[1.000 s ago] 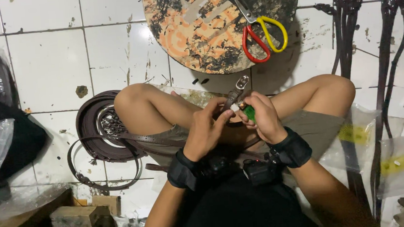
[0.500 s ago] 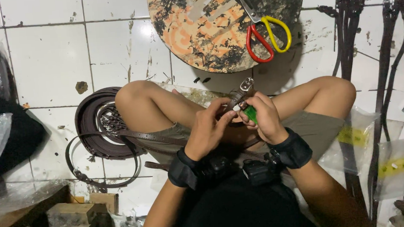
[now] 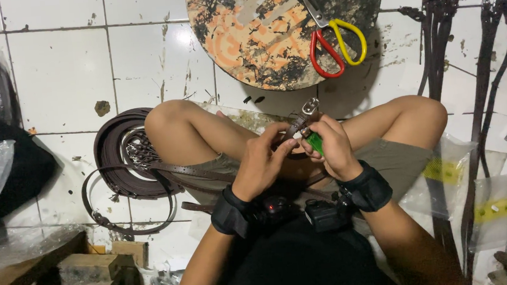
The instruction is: Singeing and trimming the ends of leather straps.
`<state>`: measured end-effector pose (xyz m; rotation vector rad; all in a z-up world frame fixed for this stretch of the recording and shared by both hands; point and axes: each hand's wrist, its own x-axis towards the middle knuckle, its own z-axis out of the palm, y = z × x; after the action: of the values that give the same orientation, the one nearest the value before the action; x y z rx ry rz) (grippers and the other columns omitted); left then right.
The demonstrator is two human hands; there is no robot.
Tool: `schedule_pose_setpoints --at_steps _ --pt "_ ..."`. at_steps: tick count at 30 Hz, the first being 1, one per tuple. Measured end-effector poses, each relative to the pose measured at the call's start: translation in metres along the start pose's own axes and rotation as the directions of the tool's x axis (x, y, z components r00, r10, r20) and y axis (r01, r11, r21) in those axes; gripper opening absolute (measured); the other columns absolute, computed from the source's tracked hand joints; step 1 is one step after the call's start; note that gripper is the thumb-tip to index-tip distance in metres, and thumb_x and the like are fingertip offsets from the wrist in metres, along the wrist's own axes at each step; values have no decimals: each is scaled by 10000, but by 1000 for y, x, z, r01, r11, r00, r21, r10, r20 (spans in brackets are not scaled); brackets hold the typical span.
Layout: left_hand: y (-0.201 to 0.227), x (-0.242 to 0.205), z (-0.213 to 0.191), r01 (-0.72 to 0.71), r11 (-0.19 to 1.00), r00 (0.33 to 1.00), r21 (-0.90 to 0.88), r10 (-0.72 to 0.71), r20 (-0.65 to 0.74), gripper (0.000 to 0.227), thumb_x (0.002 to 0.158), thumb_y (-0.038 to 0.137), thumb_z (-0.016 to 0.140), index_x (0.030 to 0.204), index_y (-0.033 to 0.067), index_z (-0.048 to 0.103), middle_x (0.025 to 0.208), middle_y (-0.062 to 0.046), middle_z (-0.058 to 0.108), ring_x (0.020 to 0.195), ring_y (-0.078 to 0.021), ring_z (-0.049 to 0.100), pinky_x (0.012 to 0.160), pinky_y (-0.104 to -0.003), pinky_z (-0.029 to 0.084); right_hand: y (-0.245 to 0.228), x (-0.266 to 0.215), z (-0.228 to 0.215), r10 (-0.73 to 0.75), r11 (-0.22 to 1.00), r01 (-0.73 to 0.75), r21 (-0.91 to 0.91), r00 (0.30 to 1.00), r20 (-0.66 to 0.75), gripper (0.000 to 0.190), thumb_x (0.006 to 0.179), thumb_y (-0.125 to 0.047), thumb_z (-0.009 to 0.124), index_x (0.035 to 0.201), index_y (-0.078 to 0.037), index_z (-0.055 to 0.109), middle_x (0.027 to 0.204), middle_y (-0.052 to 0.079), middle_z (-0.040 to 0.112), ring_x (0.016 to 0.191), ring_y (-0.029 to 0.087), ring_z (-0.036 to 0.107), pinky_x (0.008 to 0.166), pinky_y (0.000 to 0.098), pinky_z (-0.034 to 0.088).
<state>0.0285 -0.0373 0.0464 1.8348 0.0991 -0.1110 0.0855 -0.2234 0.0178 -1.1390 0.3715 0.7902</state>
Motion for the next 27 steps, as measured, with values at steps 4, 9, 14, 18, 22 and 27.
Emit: schedule_pose_setpoints --at_steps 4,9,14,18,22,27 --pt "2 0 -1 27 1000 1000 0 -27 12 294 969 154 697 1222 20 631 888 -160 771 683 -195 720 632 -316 541 -1 0 0 -7 1000 7 9 1000 7 170 1030 -183 418 982 -58 523 661 87 541 460 114 402 393 243 281" --pt "3 0 -3 3 999 1000 -40 -2 18 292 982 142 684 1234 10 615 948 -169 778 803 -202 774 684 -316 569 -3 -1 2 -15 1000 14 12 1000 28 168 1038 -188 414 992 -67 520 664 87 544 464 110 405 396 239 281" --pt "0 -1 -2 -1 997 1000 -78 2 13 295 986 134 676 1244 4 613 953 -162 779 847 -194 778 721 -313 581 2 0 -2 18 1000 -18 -10 1000 17 194 1054 -223 423 994 -66 520 669 70 542 481 100 406 409 230 277" --pt "1 0 -6 64 995 997 -81 -62 35 280 1002 153 645 1236 1 618 909 -136 771 779 -179 755 686 -306 567 9 2 -13 -87 994 93 -50 990 110 150 1057 -215 492 1036 -71 529 707 9 511 561 72 423 472 220 316" --pt "-5 -1 -7 29 991 999 -128 -25 36 251 1045 171 606 1226 -3 621 908 -127 780 775 -173 737 710 -303 568 6 -5 -10 -149 948 162 -273 986 68 160 991 -167 640 1110 -64 608 731 -25 499 587 45 412 497 211 312" --pt "-3 1 -6 57 995 998 -85 -54 38 276 1022 176 615 1235 1 636 860 -140 766 737 -183 741 680 -318 566 12 3 -13 -409 769 453 -451 891 197 205 1023 -213 674 1068 -19 626 960 -25 649 872 23 548 748 207 473"
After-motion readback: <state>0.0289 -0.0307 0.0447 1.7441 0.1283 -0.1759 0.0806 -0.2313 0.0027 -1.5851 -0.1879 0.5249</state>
